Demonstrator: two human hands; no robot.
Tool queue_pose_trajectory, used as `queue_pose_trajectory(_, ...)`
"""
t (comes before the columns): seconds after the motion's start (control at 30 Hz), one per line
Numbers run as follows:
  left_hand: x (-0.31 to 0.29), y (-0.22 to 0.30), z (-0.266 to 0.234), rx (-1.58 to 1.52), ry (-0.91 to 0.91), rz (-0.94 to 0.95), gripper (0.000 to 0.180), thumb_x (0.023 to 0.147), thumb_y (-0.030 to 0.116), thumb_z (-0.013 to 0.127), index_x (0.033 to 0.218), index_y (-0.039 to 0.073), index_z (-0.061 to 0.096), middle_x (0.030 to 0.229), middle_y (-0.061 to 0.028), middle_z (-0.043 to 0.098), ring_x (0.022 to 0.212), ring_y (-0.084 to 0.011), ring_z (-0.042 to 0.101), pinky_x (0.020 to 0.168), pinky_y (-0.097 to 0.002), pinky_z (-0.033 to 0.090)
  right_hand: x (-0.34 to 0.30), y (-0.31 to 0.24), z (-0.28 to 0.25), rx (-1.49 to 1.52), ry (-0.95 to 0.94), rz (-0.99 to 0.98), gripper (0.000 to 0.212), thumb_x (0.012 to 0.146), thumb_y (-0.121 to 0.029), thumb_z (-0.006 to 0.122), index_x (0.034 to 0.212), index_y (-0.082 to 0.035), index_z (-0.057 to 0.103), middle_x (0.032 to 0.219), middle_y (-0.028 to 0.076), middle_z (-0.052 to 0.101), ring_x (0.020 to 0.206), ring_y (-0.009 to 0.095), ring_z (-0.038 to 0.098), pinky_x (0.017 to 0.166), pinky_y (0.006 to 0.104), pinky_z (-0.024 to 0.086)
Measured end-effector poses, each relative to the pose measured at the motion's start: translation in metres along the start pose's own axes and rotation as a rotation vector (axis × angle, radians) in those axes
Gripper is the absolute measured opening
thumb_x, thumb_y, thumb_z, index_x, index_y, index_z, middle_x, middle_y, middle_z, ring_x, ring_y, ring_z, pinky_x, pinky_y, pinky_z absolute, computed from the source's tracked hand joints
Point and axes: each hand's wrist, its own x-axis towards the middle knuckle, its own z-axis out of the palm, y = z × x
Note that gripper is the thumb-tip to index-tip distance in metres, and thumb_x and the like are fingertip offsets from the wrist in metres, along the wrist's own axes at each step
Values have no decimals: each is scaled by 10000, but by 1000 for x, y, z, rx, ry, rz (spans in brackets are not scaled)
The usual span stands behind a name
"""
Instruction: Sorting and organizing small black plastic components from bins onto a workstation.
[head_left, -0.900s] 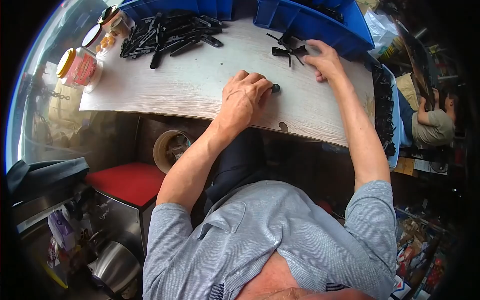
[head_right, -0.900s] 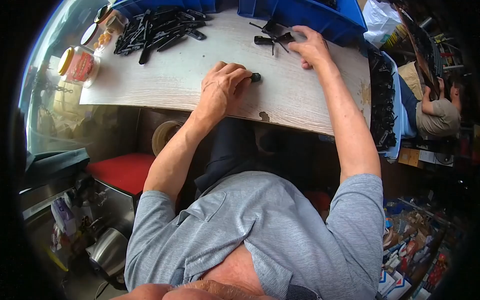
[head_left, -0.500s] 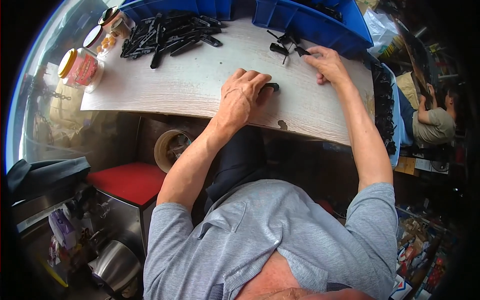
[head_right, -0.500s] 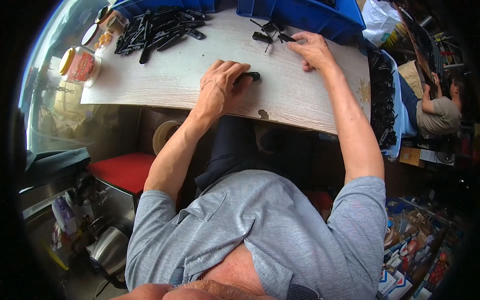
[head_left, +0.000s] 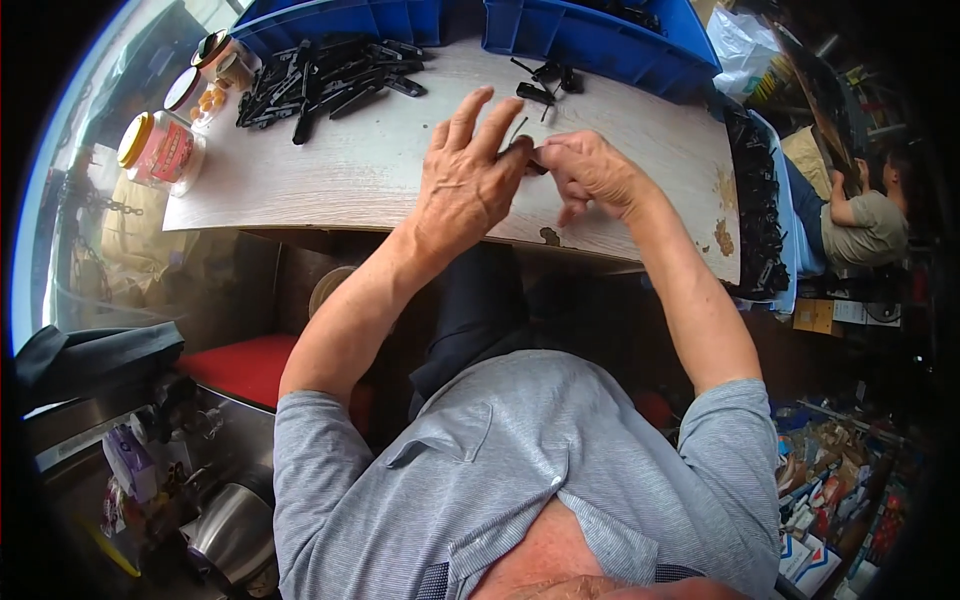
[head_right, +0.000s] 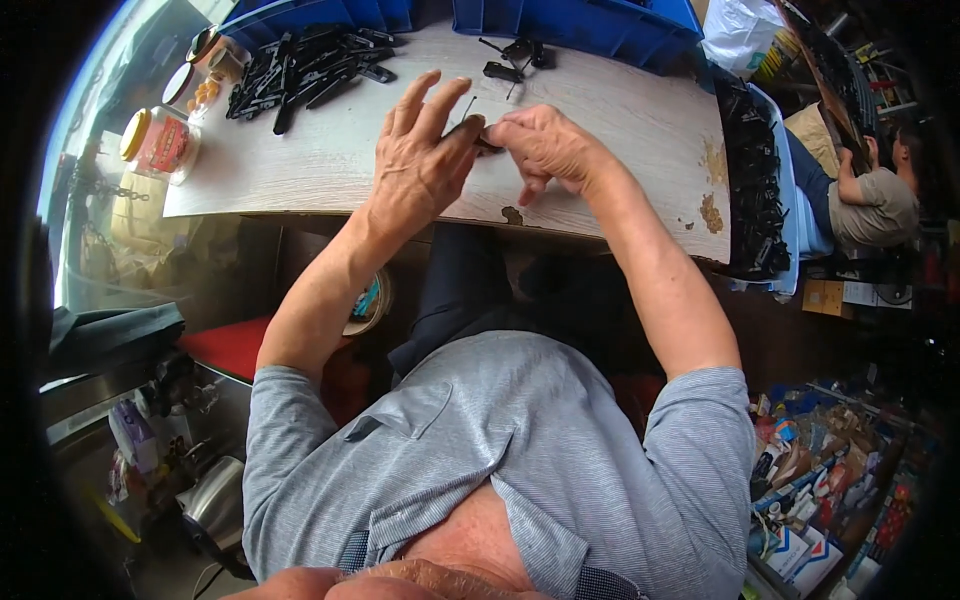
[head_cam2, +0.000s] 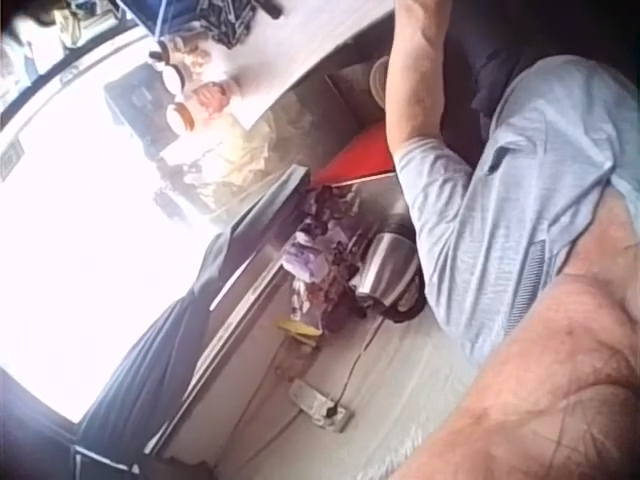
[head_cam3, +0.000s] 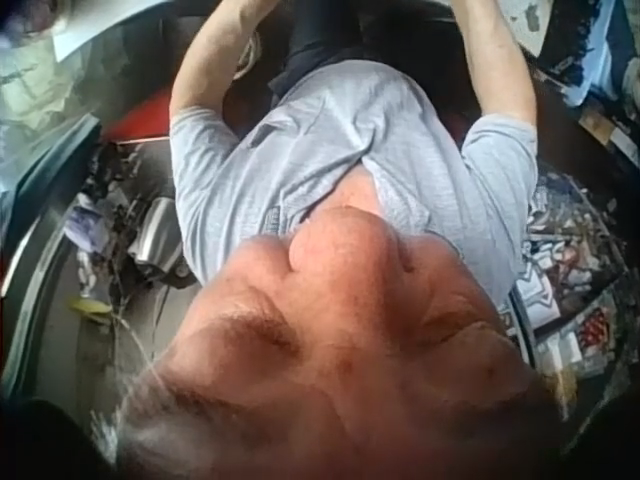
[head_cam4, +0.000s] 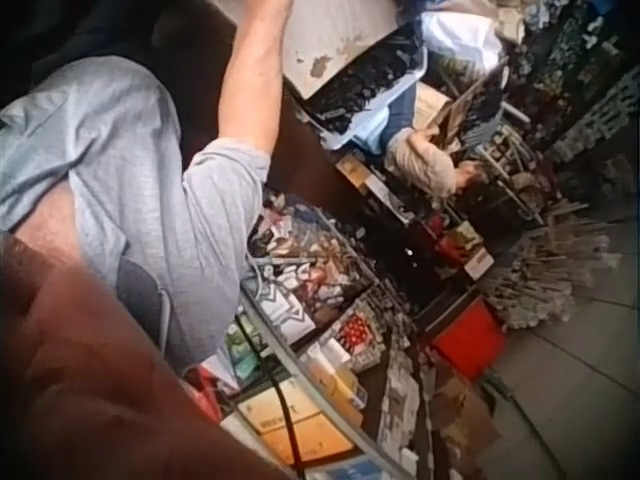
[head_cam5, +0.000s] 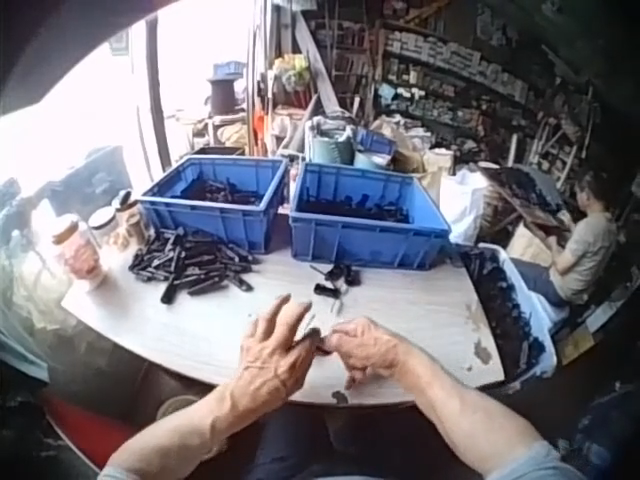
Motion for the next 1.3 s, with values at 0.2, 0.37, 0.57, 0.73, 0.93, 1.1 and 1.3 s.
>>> queue_pose_trajectory(0.2,-12,-10,1,12,-43,-4,128,805,148,655,910,74,656,1257,-88,541,1194,-333,487,814,-440,473,8,18,11,83,112,-13,325,873,-352,690,907,-31,649,487,7,480,372,117,477,389,318,487)
queue_pose_trajectory(0.37,-20,-6,14,-87,-87,-138,175,781,101,677,953,81,653,1049,-68,648,907,-278,595,757,-368,517,9,21,17,67,206,-27,294,870,-329,715,926,-52,636,462,-6,448,366,117,480,394,318,482)
queue_pose_trajectory(0.57,-28,-6,15,-229,-167,-248,238,790,56,675,1023,103,663,893,-48,694,799,-270,626,721,-374,525,16,21,23,39,322,45,276,863,-297,728,930,-41,648,473,0,477,353,119,485,372,308,462)
queue_pose_trajectory(0.73,-33,0,11,-96,-114,-144,265,770,98,644,1032,126,620,922,-15,641,892,-255,591,729,-388,458,16,22,23,-20,326,30,240,853,-257,734,886,-32,658,552,24,557,356,118,488,349,289,426)
queue_pose_trajectory(0.93,-32,5,0,-58,-243,-198,271,798,164,650,1064,118,624,966,-10,639,977,-275,578,791,-438,429,17,21,27,-42,366,23,207,844,-217,726,879,-20,672,584,48,588,357,122,475,349,288,394)
queue_pose_trajectory(1.1,-29,-19,13,-196,24,-220,257,831,175,651,1077,102,647,970,-64,655,937,-304,588,773,-426,477,15,24,24,-45,393,14,216,835,-221,732,881,-19,669,563,40,564,357,124,475,364,288,415)
queue_pose_trajectory(1.3,7,-100,14,291,-68,-523,242,885,277,606,1054,113,664,940,-122,670,915,-321,615,754,-428,519,-15,23,4,240,464,51,277,824,-219,742,969,-18,618,494,9,472,397,155,527,450,369,545)
